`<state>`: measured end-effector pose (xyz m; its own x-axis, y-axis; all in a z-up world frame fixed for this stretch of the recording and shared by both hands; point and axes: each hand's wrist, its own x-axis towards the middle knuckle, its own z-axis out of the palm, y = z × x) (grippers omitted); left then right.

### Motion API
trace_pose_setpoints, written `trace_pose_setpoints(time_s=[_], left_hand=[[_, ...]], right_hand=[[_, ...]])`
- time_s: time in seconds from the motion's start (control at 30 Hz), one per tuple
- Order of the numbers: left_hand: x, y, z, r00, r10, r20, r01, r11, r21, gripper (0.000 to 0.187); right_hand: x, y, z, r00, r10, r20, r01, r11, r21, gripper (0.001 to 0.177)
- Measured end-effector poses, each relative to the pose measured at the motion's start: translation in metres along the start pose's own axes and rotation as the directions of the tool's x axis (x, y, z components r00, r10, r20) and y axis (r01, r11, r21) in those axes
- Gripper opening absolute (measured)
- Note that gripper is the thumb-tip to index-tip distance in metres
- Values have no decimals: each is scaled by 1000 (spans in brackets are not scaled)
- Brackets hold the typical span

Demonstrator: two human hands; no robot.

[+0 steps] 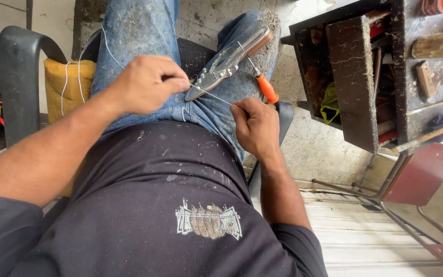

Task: Hand-stitching a shoe sole using a needle and thread at a repair station.

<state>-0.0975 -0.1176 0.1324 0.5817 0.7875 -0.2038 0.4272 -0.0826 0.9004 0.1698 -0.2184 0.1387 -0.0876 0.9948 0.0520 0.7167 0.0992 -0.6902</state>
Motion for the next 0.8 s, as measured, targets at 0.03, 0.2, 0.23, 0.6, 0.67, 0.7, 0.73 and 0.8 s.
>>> trace_pose_setpoints(time_s=[0.03,0.2,0.23,0.6,0.67,0.7,0.73,0.8], left_hand=[[-1,-2,-5,997,-79,3,78,978,-192,9],[7,10,7,986,117,123,67,402,-913,13],[13,13,13,979,175,109,61,259,-964,11],[123,-58,62,858,394,-330,-368,919,142,8],[132,-63,72,880,336,-337,-331,941,72,7],[133,-65,73,878,337,-341,-332,940,75,7],[132,-66,76,870,359,-338,-357,931,70,8],[131,-71,80,865,374,-333,-378,924,58,11]], right_hand=[[0,-1,1,995,84,59,-83,996,-28,8],[11,-14,21,975,135,176,-151,985,80,12],[14,-17,24,984,85,158,-100,991,94,9],[61,60,45,929,278,-244,-240,955,171,25],[67,65,57,914,277,-296,-207,947,247,16],[72,67,58,916,272,-296,-202,948,248,16],[72,69,60,914,270,-303,-195,947,256,9],[75,70,60,912,274,-304,-195,945,264,10]])
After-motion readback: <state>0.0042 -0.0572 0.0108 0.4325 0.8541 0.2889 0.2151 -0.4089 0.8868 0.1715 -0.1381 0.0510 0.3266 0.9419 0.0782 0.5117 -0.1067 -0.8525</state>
